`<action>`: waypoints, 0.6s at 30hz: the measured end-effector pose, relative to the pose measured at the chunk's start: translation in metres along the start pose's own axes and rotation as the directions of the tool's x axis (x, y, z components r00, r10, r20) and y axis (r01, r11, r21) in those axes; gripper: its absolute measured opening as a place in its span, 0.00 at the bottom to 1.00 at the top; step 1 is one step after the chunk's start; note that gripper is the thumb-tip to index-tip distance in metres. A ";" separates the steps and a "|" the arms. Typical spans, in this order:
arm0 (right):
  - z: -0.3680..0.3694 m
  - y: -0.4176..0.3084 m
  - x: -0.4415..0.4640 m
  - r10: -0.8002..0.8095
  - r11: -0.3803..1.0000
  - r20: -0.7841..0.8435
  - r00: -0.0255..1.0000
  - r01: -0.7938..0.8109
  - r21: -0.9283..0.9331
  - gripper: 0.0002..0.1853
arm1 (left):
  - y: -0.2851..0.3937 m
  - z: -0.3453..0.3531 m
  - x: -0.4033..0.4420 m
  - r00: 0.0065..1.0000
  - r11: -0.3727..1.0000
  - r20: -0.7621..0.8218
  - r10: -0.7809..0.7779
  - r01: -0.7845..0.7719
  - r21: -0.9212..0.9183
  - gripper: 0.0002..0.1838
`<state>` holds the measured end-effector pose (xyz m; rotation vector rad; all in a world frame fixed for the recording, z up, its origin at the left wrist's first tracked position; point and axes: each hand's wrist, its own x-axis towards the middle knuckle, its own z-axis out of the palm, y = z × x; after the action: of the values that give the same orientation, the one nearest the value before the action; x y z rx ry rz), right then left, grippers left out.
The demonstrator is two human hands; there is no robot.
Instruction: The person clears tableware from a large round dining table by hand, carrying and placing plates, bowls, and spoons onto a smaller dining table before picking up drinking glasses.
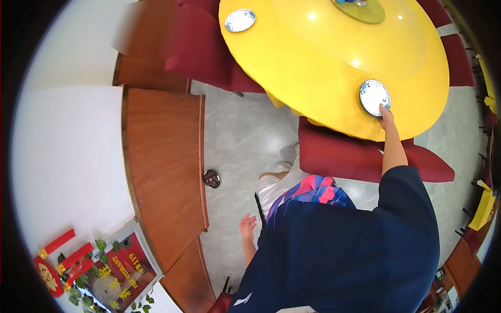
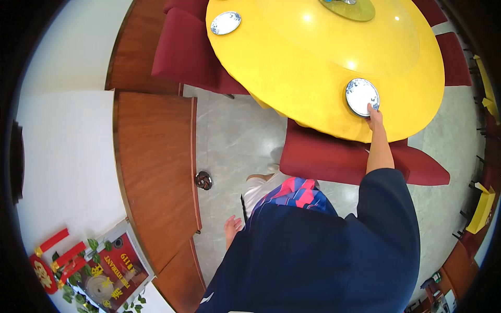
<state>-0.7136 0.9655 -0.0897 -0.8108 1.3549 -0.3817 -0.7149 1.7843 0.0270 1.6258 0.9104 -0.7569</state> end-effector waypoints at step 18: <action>0.230 0.066 -0.060 0.040 0.967 -0.085 0.996 -0.017 0.254 0.19 | 0.241 -0.107 0.201 0.995 0.993 0.084 0.043 -0.052 0.105 0.18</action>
<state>-0.5199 1.1173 -0.0924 -0.5666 1.3664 -0.5616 -0.4031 1.8925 -0.0009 1.6913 0.7813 -0.8453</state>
